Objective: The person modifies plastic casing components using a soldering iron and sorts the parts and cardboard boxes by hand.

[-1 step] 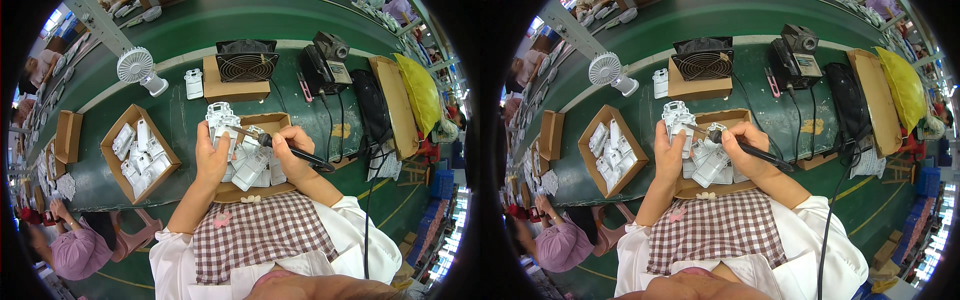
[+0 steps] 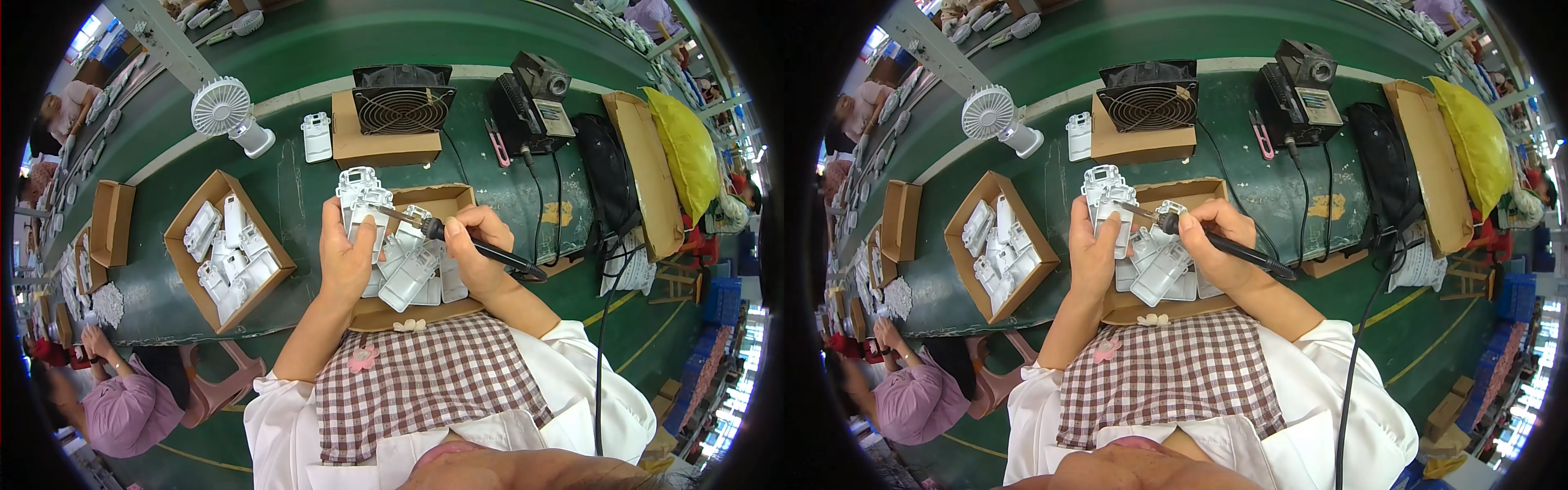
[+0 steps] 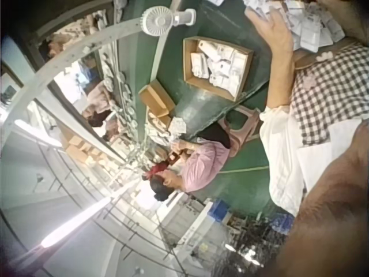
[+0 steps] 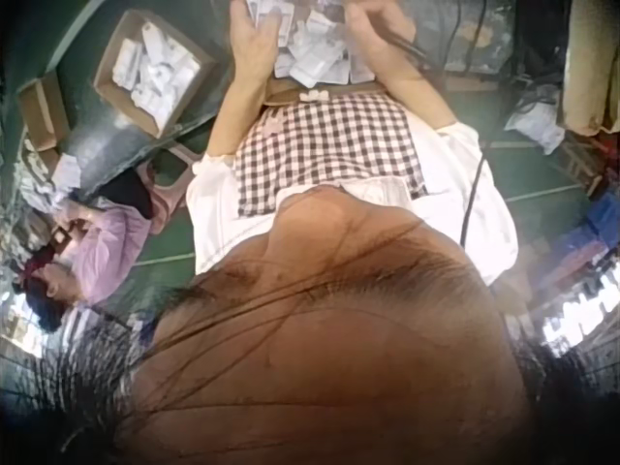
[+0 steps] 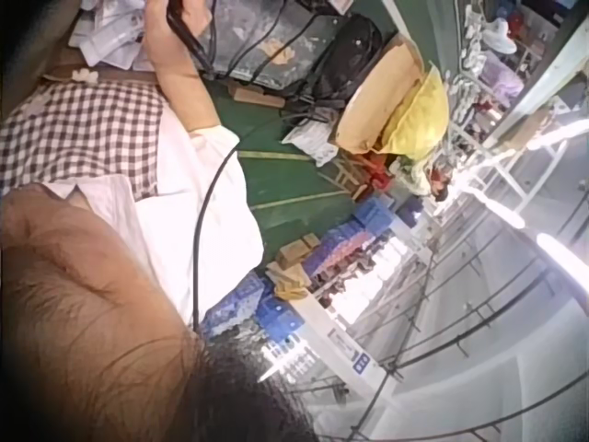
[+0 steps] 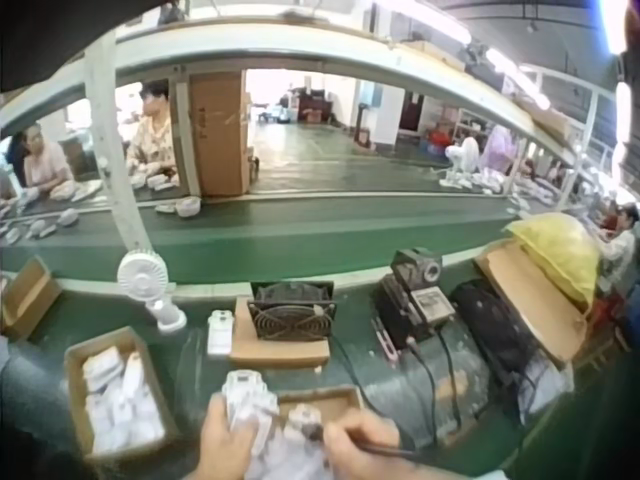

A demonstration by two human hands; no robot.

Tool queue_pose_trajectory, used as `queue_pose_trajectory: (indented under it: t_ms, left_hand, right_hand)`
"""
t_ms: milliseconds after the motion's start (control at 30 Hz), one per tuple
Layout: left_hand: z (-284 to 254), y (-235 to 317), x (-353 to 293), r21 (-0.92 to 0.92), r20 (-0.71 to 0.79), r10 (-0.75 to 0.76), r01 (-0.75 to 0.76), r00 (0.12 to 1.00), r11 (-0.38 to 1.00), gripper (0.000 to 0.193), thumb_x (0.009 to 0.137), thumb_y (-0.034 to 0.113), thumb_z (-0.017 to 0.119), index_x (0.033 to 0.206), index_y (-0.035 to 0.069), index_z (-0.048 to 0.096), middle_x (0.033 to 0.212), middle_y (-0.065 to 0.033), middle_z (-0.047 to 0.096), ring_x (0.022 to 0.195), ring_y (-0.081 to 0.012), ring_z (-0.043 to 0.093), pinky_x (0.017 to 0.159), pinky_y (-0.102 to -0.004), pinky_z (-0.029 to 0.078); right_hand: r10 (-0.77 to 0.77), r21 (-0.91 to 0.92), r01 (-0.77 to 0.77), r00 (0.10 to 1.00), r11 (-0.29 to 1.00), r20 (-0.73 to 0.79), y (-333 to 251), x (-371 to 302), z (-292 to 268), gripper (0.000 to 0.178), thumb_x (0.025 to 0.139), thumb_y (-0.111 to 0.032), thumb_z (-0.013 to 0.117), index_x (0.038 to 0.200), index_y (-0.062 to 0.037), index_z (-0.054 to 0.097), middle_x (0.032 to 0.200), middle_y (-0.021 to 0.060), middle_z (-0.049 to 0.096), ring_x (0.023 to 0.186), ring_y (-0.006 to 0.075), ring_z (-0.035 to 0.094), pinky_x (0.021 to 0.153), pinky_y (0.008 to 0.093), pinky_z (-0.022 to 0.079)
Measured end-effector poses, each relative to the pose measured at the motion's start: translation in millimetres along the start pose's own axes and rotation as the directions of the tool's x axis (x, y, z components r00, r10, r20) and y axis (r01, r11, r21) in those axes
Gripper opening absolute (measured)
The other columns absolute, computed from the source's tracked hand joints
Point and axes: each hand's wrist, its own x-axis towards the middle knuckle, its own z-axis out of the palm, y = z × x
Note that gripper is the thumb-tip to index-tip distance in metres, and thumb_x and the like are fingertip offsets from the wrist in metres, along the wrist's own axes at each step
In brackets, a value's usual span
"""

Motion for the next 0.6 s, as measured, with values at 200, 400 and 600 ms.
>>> queue_pose_trajectory:
  t_ms: [200,400,600]
  left_hand:
    - [-2.1,-2.3,1.9,0.015,0.012,0.004,-0.004,1.0,1.0,0.028,0.089,0.005,0.049,0.114,-0.001,0.038,0.091,-0.0097,0.06,0.071,-0.0099,0.058,0.048,-0.0239,0.048]
    - [-0.8,3.1,1.2,0.016,-0.014,-0.014,0.014,1.0,1.0,0.028,0.088,0.005,0.05,0.114,-0.001,0.039,0.093,-0.0086,0.058,0.071,-0.0103,0.057,0.049,-0.0244,0.048]
    - [-3.3,-11.1,3.5,0.011,-0.007,0.038,-0.038,0.999,0.999,0.032,0.087,0.005,0.052,0.116,0.0,0.039,0.096,-0.0096,0.056,0.069,-0.0092,0.056,0.047,-0.0245,0.047]
  right_hand:
    - [-0.007,-0.005,0.007,1.0,1.0,-0.001,-1.6,1.5,2.0,0.01,0.086,-0.003,0.057,0.078,-0.001,0.051,0.065,0.0036,0.053,0.053,0.0056,0.048,0.048,0.0192,0.038]
    - [0.037,-0.013,-0.037,0.999,0.999,0.0,-1.0,1.3,-0.1,0.01,0.085,-0.006,0.06,0.08,-0.0017,0.054,0.067,0.0028,0.056,0.057,0.0056,0.049,0.052,0.0207,0.039]
    - [0.044,0.005,-0.044,0.997,0.999,-0.069,6.7,-1.4,0.8,0.013,0.084,-0.009,0.063,0.077,-0.0018,0.055,0.066,0.0018,0.057,0.057,0.0054,0.049,0.051,0.0218,0.04]
